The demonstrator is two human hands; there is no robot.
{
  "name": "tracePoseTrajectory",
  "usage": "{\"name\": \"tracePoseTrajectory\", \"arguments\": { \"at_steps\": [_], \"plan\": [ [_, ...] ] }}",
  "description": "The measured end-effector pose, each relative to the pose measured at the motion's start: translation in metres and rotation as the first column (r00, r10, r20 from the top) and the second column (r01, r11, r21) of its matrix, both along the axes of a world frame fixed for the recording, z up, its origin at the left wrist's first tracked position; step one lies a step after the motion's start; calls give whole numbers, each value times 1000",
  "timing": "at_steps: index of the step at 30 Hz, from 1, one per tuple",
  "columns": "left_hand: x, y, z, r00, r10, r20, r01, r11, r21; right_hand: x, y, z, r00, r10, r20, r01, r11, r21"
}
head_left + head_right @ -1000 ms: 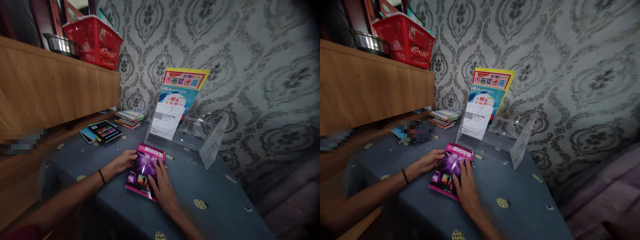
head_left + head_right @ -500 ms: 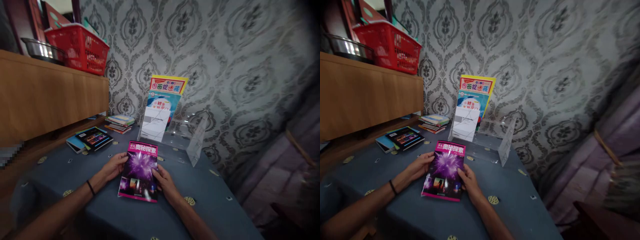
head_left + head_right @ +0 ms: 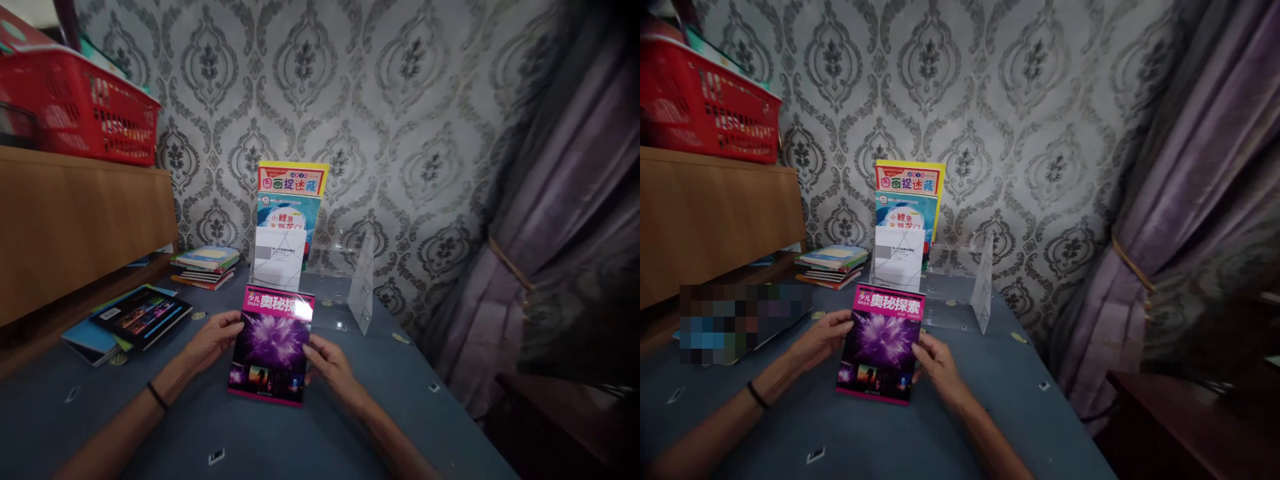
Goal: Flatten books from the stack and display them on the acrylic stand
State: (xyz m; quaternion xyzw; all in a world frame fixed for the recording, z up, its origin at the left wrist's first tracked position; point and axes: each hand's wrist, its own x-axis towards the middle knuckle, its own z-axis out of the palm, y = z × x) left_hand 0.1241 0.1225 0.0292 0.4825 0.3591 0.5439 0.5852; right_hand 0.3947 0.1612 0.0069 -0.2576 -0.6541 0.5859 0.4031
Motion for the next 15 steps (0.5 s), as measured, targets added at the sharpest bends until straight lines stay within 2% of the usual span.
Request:
{"name": "tracePoseTrajectory", "arguments": {
  "at_steps": [2, 4, 8, 10, 12, 14, 15],
  "plan": [
    [-4, 15, 13, 993, -11, -117, 20, 997, 79, 2, 11, 11, 999, -21, 29, 18, 996, 88],
    [-8, 30, 30, 974, 39, -225, 9, 979, 206, 2, 25, 26, 997, -55, 49, 44, 978, 204],
    [-13, 54, 74, 901, 284, -329, -106, 877, 468, -4, 56, 69, 987, -151, 46, 117, 895, 430],
    [-13, 63, 95, 831, 456, -318, -190, 770, 609, -10, 69, 92, 977, -213, 26, 166, 826, 539],
    [-10, 70, 111, 744, 618, -254, -266, 622, 736, -16, 81, 112, 962, -269, -46, 238, 744, 624],
    [-5, 78, 119, 674, 718, -175, -315, 493, 811, -21, 91, 126, 944, -303, -127, 307, 676, 670],
    [-2, 81, 121, 650, 747, -140, -332, 445, 832, -23, 96, 129, 938, -308, -158, 329, 653, 682]
  ]
}}
